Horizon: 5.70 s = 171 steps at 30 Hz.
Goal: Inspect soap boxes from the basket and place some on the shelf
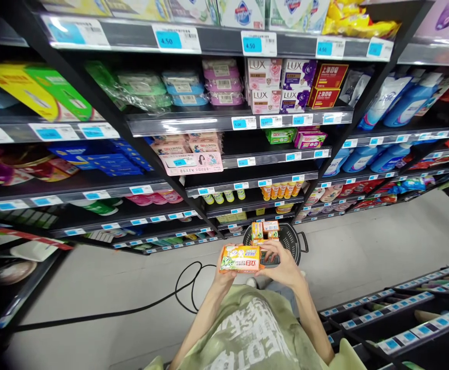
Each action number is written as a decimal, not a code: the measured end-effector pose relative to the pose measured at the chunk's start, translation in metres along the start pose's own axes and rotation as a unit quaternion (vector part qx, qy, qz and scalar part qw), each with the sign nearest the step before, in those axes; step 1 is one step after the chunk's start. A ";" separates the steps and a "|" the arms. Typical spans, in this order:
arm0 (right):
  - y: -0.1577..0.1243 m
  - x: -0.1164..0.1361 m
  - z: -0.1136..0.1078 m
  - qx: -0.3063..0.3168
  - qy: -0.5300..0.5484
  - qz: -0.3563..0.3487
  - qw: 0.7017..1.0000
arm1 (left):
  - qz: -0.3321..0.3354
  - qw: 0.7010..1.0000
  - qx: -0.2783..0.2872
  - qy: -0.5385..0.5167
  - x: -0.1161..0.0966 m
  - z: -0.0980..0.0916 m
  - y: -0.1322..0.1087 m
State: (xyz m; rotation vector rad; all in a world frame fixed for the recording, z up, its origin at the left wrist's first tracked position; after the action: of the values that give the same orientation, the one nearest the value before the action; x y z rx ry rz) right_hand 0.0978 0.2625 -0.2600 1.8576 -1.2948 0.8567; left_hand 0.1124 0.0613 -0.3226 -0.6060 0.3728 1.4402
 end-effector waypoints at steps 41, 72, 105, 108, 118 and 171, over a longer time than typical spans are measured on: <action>0.005 -0.001 0.007 0.021 0.003 0.026 0.999 | 0.026 1.000 -0.011 0.010 -0.012 -0.008 0.004; -0.005 -0.022 0.034 -0.006 0.103 0.103 0.989 | -0.149 0.983 0.058 0.087 0.020 0.009 -0.003; 0.005 -0.034 0.015 -0.063 0.164 0.049 0.983 | -0.029 0.997 -0.003 0.071 -0.008 0.006 0.005; 0.005 -0.038 0.015 -0.069 0.191 0.062 0.977 | -0.024 0.994 0.076 0.075 -0.010 0.013 0.004; -0.012 -0.065 0.060 -0.091 0.403 0.214 0.885 | 0.053 0.988 0.104 0.104 -0.003 0.006 0.016; -0.022 -0.064 0.063 0.070 0.203 0.282 0.935 | -0.062 0.990 -0.100 0.076 0.004 -0.017 0.009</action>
State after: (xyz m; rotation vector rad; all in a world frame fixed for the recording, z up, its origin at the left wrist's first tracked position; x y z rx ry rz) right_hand 0.1083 0.2467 -0.3501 1.3036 -1.5380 1.5756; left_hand 0.1060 0.0544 -0.3397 -0.8894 0.3063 1.3252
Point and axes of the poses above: each hand's wrist, its own y-axis towards the middle knuckle, its own z-axis out of the palm, x = y × z, the point moved 7 cm from there along y, towards the middle knuckle, and after that the axes turned 15 degrees about -y, right-handed, at the moved point
